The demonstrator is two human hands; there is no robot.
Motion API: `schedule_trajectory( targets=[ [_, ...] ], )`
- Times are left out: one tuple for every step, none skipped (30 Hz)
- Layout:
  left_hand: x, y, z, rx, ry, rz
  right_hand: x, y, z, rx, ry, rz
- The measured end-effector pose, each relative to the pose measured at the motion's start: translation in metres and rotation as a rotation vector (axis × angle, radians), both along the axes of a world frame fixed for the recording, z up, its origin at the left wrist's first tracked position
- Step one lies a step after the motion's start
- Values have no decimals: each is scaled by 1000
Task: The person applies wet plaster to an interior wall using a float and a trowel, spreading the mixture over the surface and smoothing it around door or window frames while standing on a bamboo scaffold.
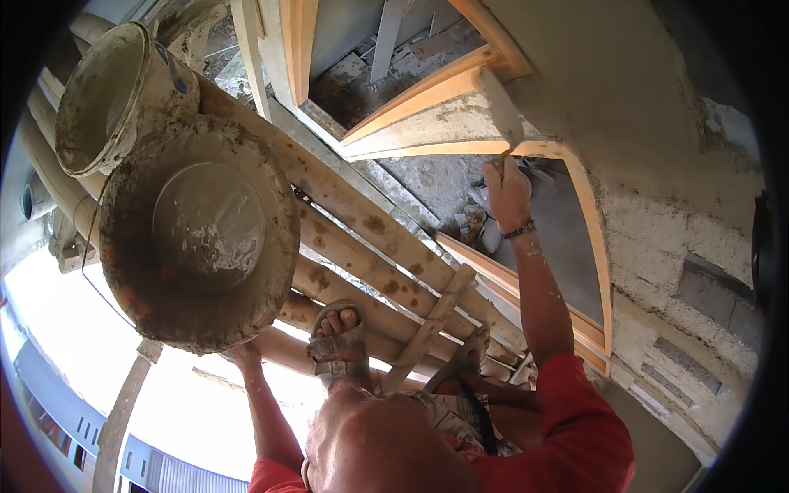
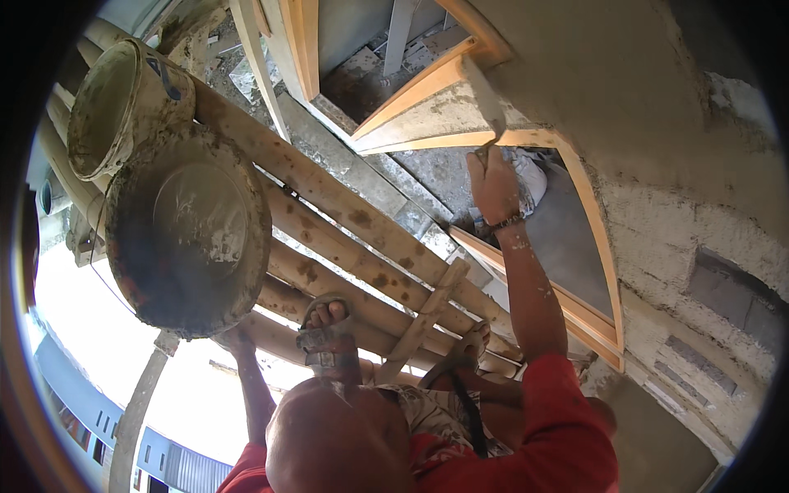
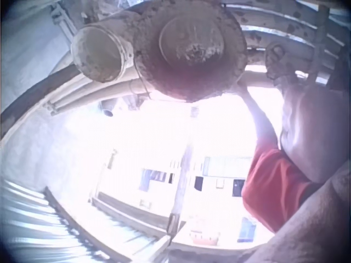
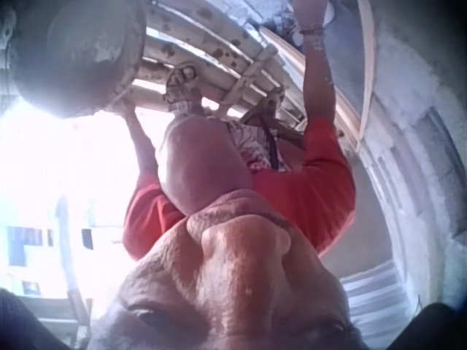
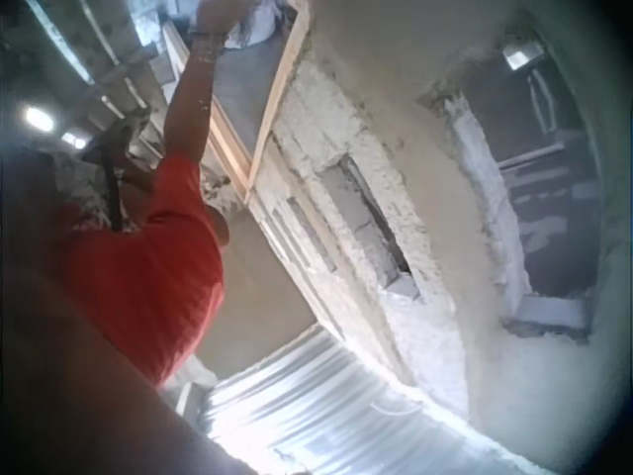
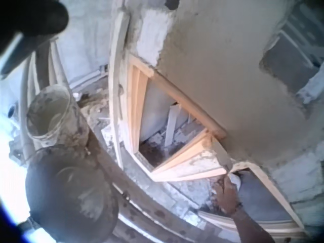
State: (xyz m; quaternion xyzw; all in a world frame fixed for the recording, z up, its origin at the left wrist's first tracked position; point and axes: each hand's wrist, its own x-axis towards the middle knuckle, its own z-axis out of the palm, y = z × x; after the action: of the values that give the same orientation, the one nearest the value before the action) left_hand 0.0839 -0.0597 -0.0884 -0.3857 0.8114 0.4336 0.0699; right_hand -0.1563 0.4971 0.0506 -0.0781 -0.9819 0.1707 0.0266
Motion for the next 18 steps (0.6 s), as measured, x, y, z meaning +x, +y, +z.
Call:
schedule_trajectory(
  targets=[
    [-2, 5, 1, -12, -5, 5, 7, -4, 12, 20, -14, -124],
    [-3, 11, 1, -26, -11, 11, 10, -1, 15, 14, 0, -125],
    [-9, 19, 5, -37, -12, 14, 14, 6, 19, 11, 17, -129],
    [-18, 32, 13, 6, 21, 24, 17, 11, 22, 14, 38, -134],
    [-26, 45, 24, 47, 54, 35, 17, 14, 22, 34, -6, -177],
    [-28, 46, 28, 59, 78, 33, 15, 16, 21, 81, -26, -134],
    [-31, 47, 32, 72, 100, 26, 16, 20, 18, 129, -46, -91],
    [-28, 43, 30, 64, 104, -2, 16, 23, 17, 178, -66, -48],
    [-29, 41, 33, 42, 91, -5, 15, 20, 21, 126, -46, -74],
    [-29, 38, 36, 22, 74, -15, 14, 16, 27, 75, -27, -100],
    [-31, 37, 37, -4, 44, -1, 13, 13, 29, 23, -9, -125],
    [-36, 40, 41, -22, 11, 4, 15, 12, 29, 94, -53, -118],
    [-47, 50, 52, -14, -10, 3, 13, 11, 27, 170, -93, -112],
    [-56, 60, 65, -6, -31, 0, 14, 11, 27, 247, -133, -106],
    [-62, 66, 75, -6, -45, 8, 14, 14, 25, 195, -113, -103],
    [-60, 62, 72, 10, -49, -11, 15, 19, 20, 144, -94, -100],
    [-56, 56, 63, 27, -52, -30, 16, 24, 17, 94, -75, -98],
    [-48, 50, 56, 32, -65, -47, 14, 21, 16, 81, -54, -102]
  ],
)
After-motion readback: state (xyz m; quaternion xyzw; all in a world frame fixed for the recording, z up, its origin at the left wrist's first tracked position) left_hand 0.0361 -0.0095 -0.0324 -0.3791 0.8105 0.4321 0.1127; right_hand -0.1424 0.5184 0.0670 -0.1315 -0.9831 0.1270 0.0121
